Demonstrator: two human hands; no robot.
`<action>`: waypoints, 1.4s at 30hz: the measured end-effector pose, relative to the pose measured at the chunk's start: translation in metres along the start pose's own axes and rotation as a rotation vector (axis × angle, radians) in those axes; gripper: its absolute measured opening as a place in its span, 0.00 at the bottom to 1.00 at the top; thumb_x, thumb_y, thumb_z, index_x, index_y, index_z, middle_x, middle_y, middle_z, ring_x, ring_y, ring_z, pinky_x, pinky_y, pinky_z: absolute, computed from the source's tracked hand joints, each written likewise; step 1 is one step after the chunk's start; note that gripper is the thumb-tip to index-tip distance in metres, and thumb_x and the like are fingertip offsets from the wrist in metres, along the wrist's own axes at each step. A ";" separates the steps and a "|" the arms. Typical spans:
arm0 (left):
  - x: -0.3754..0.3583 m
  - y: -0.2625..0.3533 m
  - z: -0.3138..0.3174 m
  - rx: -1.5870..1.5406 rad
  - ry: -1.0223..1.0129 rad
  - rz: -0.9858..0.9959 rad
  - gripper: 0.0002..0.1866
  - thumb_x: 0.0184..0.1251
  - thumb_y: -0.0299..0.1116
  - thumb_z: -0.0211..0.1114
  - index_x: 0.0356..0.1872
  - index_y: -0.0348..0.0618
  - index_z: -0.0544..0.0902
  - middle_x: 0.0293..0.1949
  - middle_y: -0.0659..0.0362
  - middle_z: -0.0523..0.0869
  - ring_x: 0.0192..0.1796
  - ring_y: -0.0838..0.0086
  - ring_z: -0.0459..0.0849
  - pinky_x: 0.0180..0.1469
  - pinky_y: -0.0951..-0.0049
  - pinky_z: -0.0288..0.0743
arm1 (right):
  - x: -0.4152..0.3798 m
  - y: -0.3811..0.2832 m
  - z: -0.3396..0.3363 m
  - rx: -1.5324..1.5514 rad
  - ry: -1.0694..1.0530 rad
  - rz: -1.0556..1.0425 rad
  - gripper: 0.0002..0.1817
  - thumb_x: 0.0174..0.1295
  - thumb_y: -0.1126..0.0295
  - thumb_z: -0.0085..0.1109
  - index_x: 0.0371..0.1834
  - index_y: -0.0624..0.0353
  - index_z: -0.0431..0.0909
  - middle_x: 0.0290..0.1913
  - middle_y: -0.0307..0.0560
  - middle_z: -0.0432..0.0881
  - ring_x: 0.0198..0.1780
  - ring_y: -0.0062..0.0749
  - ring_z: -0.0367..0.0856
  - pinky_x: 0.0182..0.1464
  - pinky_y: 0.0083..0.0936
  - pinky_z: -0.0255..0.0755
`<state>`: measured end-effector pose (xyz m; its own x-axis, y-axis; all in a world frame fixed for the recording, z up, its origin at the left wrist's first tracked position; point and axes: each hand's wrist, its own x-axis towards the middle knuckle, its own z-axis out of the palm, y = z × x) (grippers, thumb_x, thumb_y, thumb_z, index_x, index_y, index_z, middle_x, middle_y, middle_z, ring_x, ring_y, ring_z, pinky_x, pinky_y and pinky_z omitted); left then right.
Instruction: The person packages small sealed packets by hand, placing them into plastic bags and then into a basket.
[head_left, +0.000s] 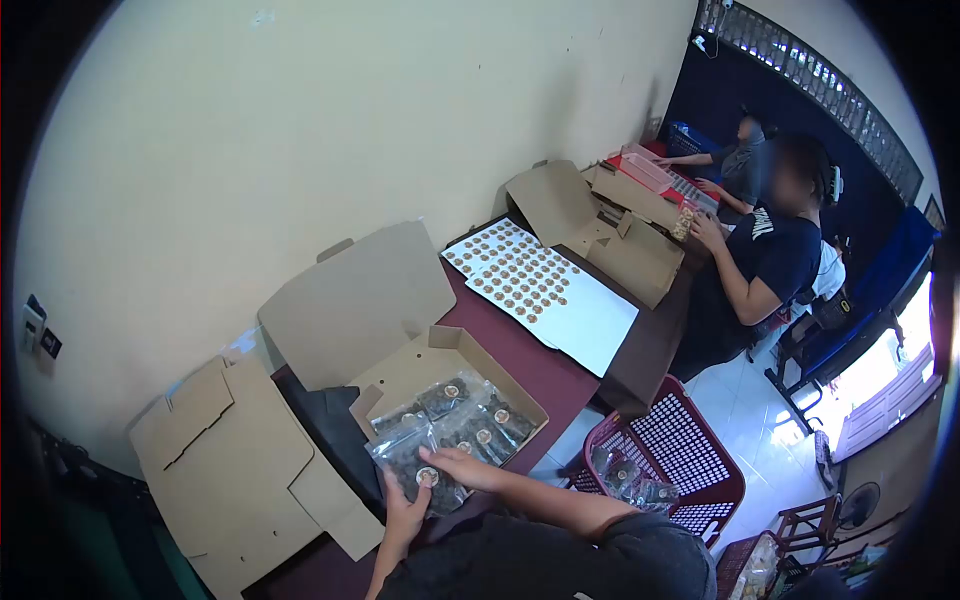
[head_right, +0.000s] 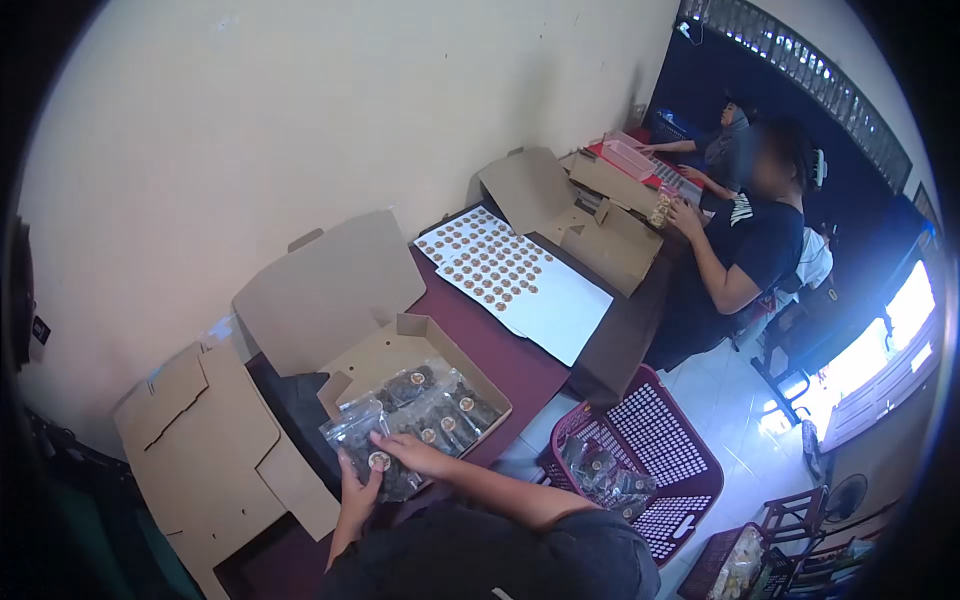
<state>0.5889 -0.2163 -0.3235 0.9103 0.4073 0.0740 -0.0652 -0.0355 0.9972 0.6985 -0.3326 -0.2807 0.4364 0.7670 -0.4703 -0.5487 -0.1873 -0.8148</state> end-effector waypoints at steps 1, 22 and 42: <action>-0.001 -0.001 -0.001 0.001 0.004 -0.001 0.38 0.59 0.31 0.63 0.66 0.34 0.51 0.57 0.50 0.67 0.59 0.66 0.67 0.62 0.69 0.59 | 0.002 0.003 -0.002 -0.001 -0.003 0.002 0.29 0.63 0.51 0.53 0.56 0.66 0.69 0.48 0.45 0.76 0.50 0.24 0.72 0.54 0.23 0.65; -0.006 0.011 0.015 -0.071 -0.148 -0.020 0.30 0.57 0.30 0.66 0.58 0.35 0.62 0.50 0.50 0.75 0.54 0.67 0.75 0.57 0.69 0.66 | -0.004 -0.011 -0.040 -0.323 0.094 -0.550 0.09 0.58 0.68 0.63 0.33 0.64 0.80 0.44 0.45 0.79 0.43 0.22 0.76 0.45 0.19 0.69; 0.021 0.027 -0.009 0.162 -0.027 0.077 0.07 0.60 0.33 0.64 0.32 0.38 0.83 0.33 0.56 0.85 0.39 0.76 0.82 0.57 0.65 0.64 | -0.027 -0.014 -0.025 -0.579 0.307 -0.512 0.10 0.54 0.69 0.63 0.31 0.67 0.82 0.31 0.45 0.82 0.36 0.25 0.78 0.42 0.21 0.69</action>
<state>0.6026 -0.2009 -0.2945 0.9160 0.3729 0.1478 -0.0706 -0.2128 0.9745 0.7122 -0.3657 -0.2650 0.7533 0.6577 0.0026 0.1877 -0.2112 -0.9592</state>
